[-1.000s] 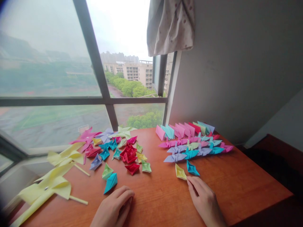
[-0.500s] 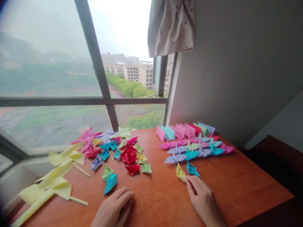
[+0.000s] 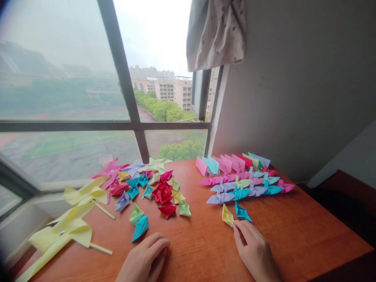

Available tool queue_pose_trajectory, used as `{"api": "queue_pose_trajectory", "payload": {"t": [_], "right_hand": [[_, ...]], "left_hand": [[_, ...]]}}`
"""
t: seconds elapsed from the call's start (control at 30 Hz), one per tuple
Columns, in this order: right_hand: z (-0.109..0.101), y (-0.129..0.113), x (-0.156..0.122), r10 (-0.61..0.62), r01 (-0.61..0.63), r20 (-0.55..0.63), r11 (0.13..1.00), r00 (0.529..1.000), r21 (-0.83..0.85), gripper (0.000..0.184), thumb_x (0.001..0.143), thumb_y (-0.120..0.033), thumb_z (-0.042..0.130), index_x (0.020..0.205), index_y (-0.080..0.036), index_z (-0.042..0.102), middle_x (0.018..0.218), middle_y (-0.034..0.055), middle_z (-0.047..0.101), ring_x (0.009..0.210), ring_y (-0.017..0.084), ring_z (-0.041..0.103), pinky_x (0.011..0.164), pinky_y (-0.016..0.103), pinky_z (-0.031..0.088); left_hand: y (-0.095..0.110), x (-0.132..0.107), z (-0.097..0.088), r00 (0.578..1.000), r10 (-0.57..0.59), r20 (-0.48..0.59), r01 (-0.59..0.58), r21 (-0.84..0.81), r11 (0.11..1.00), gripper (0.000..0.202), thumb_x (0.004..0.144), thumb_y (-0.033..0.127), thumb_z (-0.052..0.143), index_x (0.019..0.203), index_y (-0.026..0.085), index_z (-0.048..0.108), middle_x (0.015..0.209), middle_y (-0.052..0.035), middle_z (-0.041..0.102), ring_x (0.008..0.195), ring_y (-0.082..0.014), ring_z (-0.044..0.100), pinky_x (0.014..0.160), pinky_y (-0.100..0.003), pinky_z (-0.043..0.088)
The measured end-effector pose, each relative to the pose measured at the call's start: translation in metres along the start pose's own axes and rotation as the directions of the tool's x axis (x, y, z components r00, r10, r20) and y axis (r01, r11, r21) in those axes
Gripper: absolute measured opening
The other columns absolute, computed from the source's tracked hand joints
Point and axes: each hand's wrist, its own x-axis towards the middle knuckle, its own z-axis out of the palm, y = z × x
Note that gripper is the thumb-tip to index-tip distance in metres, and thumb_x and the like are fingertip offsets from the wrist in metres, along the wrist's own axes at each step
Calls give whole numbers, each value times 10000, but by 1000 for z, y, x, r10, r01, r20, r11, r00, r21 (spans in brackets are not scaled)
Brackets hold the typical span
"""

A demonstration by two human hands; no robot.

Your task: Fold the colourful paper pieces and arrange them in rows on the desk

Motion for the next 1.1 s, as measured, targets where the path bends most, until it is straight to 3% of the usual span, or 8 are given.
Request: {"api": "queue_pose_trajectory", "payload": {"t": [0.53,0.77,1.1], "right_hand": [[-4,-2,2,59,-60,31,998,998,37,194,939,-317,539,1016,-205,677,920,74,723,780,184,708,720,276,583],[-3,-4,4,37,-38,12,997,999,65,161,938,-279,540,909,-211,683,856,57,719,770,177,705,743,273,573],[-4,-3,4,21,-21,-15,1000,1000,21,147,936,-262,547,925,-206,682,871,52,716,783,171,699,756,264,559]], "left_hand": [[3,1,-2,1000,-5,-20,5,-12,1000,216,894,115,411,906,239,588,863,-33,648,746,-153,635,633,-208,489],[7,4,-8,1000,-11,26,11,15,1000,224,897,114,400,913,236,587,875,-38,654,755,-159,644,647,-212,498],[13,6,-15,996,-46,77,45,21,999,237,923,121,383,911,227,595,877,-40,649,767,-168,645,658,-229,506]]}}
